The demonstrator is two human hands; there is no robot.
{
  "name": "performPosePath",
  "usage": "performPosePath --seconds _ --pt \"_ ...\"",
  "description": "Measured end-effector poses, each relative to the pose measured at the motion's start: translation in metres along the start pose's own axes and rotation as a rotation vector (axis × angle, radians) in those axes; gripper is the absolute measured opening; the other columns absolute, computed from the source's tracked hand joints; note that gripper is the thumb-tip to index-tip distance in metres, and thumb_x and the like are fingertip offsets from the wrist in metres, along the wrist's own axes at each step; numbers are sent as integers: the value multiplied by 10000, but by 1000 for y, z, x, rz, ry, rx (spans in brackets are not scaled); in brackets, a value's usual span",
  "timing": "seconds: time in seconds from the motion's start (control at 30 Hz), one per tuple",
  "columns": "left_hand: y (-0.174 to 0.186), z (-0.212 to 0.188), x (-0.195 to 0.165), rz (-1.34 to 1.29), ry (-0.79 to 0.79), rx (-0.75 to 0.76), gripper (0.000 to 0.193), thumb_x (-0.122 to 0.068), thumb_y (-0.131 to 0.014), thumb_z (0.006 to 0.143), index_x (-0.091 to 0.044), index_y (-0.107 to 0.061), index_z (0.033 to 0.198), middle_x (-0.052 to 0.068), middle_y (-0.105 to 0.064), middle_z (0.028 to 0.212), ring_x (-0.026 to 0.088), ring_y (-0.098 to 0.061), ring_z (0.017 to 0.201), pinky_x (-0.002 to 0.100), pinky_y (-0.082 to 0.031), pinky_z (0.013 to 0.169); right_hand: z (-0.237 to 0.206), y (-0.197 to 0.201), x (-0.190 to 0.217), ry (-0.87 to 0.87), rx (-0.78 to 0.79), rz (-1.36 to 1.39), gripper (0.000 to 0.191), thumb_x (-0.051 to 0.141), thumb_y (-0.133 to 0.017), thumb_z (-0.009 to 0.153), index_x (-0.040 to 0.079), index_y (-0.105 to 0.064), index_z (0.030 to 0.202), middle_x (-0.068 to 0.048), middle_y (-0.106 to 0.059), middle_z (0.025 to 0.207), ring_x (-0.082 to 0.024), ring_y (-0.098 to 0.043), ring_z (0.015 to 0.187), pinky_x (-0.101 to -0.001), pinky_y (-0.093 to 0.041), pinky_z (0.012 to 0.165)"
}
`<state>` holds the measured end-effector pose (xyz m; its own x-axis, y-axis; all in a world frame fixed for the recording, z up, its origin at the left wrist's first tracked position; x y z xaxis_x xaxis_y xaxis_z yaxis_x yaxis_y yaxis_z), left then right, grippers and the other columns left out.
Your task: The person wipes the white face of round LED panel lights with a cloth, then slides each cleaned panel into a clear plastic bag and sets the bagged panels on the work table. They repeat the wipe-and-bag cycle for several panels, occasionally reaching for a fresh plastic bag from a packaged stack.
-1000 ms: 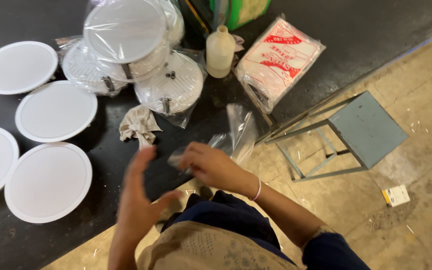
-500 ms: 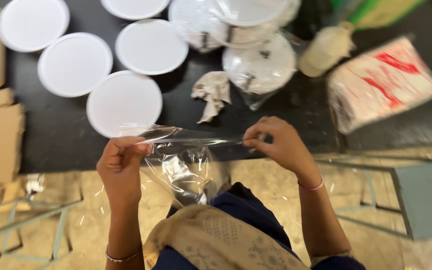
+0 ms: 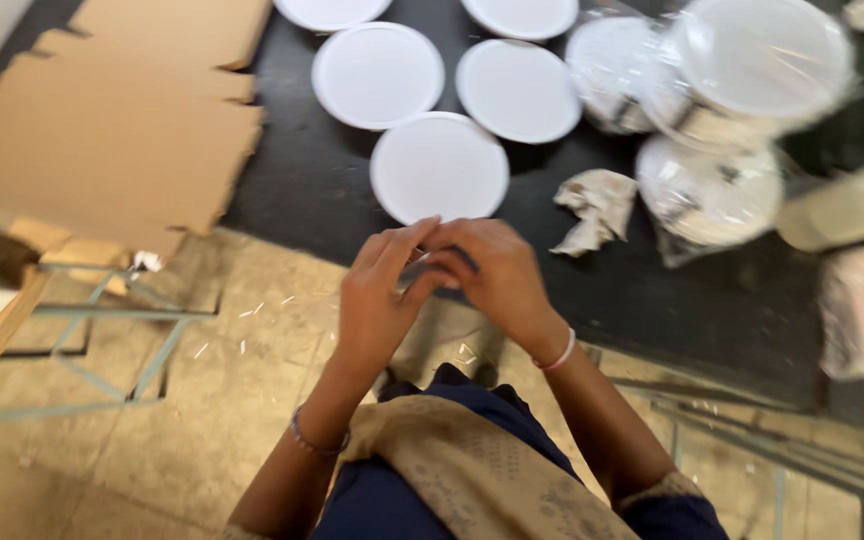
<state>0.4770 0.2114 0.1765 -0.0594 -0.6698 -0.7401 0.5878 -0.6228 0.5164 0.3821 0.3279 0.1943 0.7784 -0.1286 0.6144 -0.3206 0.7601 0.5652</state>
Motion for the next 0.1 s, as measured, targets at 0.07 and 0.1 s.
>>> performPosePath --seconds 0.07,0.1 --pt "28 -1 19 -2 33 -103 364 -122 -856 870 -159 -732 1210 43 -719 976 180 -668 843 292 -539 755 4 -23 -8 -146 17 77 203 111 -800 841 89 -700 1016 -59 -753 1021 -217 -730 955 -354 -584 864" --pt "38 -3 29 -10 47 -150 259 -102 -854 910 -180 -764 1140 28 -719 901 161 -654 774 280 -527 698 3 -34 -19 -266 68 132 228 156 -806 824 98 -704 1020 -50 -766 1008 -186 -748 942 -350 -596 871"
Point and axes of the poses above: each hand's wrist, its own z-axis towards the middle knuckle, its own y-axis out of the back of the hand, x = y × z, the point moved 8 cm from there along z, towards the middle knuckle
